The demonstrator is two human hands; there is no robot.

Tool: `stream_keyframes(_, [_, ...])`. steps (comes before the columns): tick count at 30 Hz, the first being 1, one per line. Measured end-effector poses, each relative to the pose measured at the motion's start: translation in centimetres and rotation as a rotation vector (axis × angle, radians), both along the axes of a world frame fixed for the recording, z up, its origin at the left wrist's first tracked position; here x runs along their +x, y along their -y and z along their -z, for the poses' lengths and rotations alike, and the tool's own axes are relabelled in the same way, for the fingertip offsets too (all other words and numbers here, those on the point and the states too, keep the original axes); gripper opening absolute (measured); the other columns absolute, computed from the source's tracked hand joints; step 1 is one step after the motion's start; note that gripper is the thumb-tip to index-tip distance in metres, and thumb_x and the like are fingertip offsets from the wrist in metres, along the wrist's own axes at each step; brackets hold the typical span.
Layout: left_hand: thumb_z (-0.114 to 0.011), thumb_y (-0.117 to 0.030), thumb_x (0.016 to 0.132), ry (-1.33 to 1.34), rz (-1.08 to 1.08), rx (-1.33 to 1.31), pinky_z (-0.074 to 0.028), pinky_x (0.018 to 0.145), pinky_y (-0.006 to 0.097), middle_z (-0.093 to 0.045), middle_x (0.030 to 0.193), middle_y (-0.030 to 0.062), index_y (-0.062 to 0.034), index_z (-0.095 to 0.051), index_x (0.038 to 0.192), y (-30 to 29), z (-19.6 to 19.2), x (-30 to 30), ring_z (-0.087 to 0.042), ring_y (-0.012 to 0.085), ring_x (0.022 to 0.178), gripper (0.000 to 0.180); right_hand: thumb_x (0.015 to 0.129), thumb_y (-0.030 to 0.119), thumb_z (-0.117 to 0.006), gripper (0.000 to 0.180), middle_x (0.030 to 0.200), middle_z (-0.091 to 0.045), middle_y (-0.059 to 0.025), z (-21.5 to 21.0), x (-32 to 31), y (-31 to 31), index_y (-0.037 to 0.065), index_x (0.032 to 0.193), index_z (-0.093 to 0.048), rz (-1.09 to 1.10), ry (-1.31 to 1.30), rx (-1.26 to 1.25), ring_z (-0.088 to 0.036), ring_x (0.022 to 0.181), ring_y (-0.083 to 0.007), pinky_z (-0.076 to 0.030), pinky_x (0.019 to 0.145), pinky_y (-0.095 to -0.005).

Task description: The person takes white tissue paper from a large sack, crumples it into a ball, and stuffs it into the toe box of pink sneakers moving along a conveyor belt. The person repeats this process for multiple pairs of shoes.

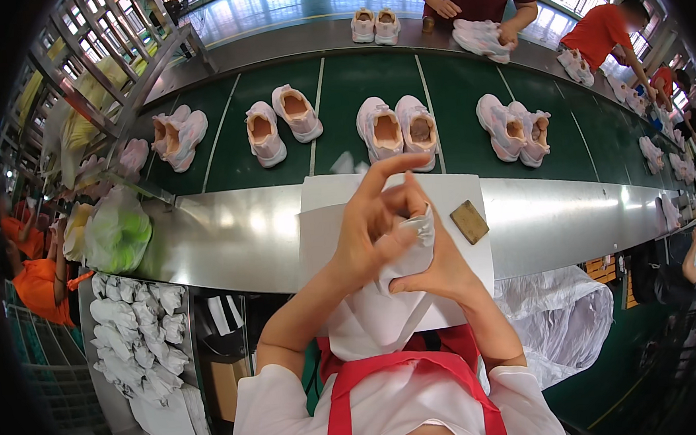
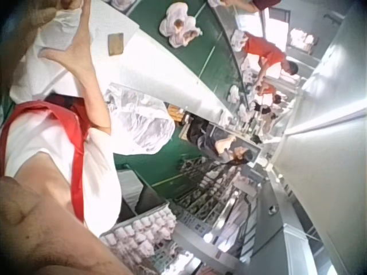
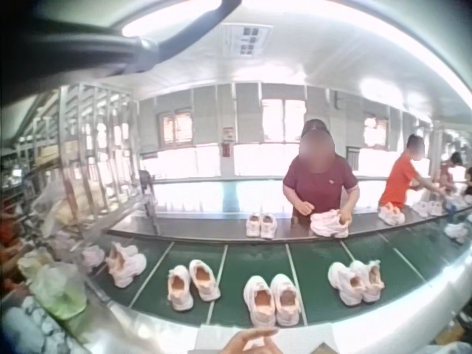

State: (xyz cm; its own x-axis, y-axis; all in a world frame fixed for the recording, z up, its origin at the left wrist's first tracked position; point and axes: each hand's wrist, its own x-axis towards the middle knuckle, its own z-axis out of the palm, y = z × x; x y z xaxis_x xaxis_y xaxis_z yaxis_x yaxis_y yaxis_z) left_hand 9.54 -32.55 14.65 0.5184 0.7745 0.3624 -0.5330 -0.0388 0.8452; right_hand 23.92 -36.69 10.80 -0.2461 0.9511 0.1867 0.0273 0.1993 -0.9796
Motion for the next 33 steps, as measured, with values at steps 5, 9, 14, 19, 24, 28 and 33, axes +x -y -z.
stream_keyframes(5, [-0.07,-0.023,0.073,-0.087,-0.114,-0.147,-0.043,0.073,0.023,-0.055,0.09,0.0059,-0.0014,-0.029,0.136,-1.7,1.8,0.2,-0.054,0.0115,0.08,0.078,0.064,0.016,-0.079,0.057,0.105,-0.06,-0.0073,-1.0,0.0,-0.7,0.002,0.114,-0.054,0.015,0.047,-0.178,-0.055,0.097,-0.0155,-0.043,0.086,-0.0301])
stream_keyframes(9, [-0.072,-0.033,0.071,-0.693,-0.473,0.513,-0.039,0.09,0.038,-0.055,0.111,0.0156,-0.0023,-0.025,0.138,0.3,2.2,0.0,-0.053,0.0285,0.103,0.088,0.07,0.009,-0.074,0.027,0.085,-0.065,-0.0031,-1.9,1.4,-0.9,0.001,0.094,-0.064,0.382,-0.007,-0.083,-0.059,0.076,-0.0104,-0.047,0.072,-0.0252])
stream_keyframes(14, [-0.073,-0.027,0.073,-1.225,-0.243,0.375,-0.043,0.09,0.04,-0.055,0.115,0.0185,-0.0044,-0.017,0.141,0.6,7.7,-3.9,-0.054,0.0322,0.105,0.092,0.073,0.006,-0.071,0.022,0.087,-0.065,-0.0031,-3.4,4.7,0.5,0.002,0.093,-0.064,0.821,0.099,0.245,-0.058,0.075,-0.0101,-0.047,0.068,-0.0258])
stream_keyframes(19, [-0.053,-0.06,0.08,-0.359,0.328,-0.659,-0.043,0.093,0.04,-0.05,0.124,0.0167,-0.0067,-0.013,0.143,-0.2,8.2,-6.0,-0.051,0.027,0.112,0.092,0.08,0.017,-0.059,0.02,0.073,-0.055,-0.005,-4.2,4.9,3.9,0.009,0.097,-0.067,0.336,0.99,0.851,-0.053,0.06,-0.02,-0.047,0.06,-0.0292])
stream_keyframes(24, [-0.036,-0.065,0.087,-0.129,0.435,-0.745,-0.039,0.099,0.035,-0.045,0.13,0.011,-0.0095,-0.025,0.141,-1.4,6.1,-2.6,-0.048,0.0214,0.116,0.078,0.068,0.015,-0.063,0.026,0.075,-0.056,-0.0028,-1.1,-2.9,4.0,0.007,0.093,-0.063,-0.156,0.596,0.909,-0.057,0.063,-0.0177,-0.043,0.052,-0.0255])
stream_keyframes(28, [-0.062,-0.046,0.081,-0.355,0.571,-0.092,-0.037,0.098,0.033,-0.051,0.124,0.0124,-0.0041,-0.046,0.127,-0.7,3.7,-1.3,-0.051,0.0182,0.113,0.064,0.072,0.013,-0.061,0.027,0.085,-0.061,-0.0058,-1.1,-3.2,3.2,0.006,0.098,-0.057,-0.502,0.387,0.641,-0.061,0.073,-0.0222,-0.048,0.062,-0.0307])
stream_keyframes(33, [-0.068,-0.034,0.081,-0.504,0.257,-0.214,-0.044,0.072,0.027,-0.059,0.089,0.0039,-0.0049,-0.059,0.099,-0.6,3.2,-0.1,-0.053,0.0108,0.081,0.035,0.073,0.016,-0.066,0.03,0.09,-0.062,-0.0072,-1.7,-1.9,2.0,0.006,0.1,-0.06,-0.471,0.308,0.595,-0.062,0.079,-0.022,-0.048,0.061,-0.0311])
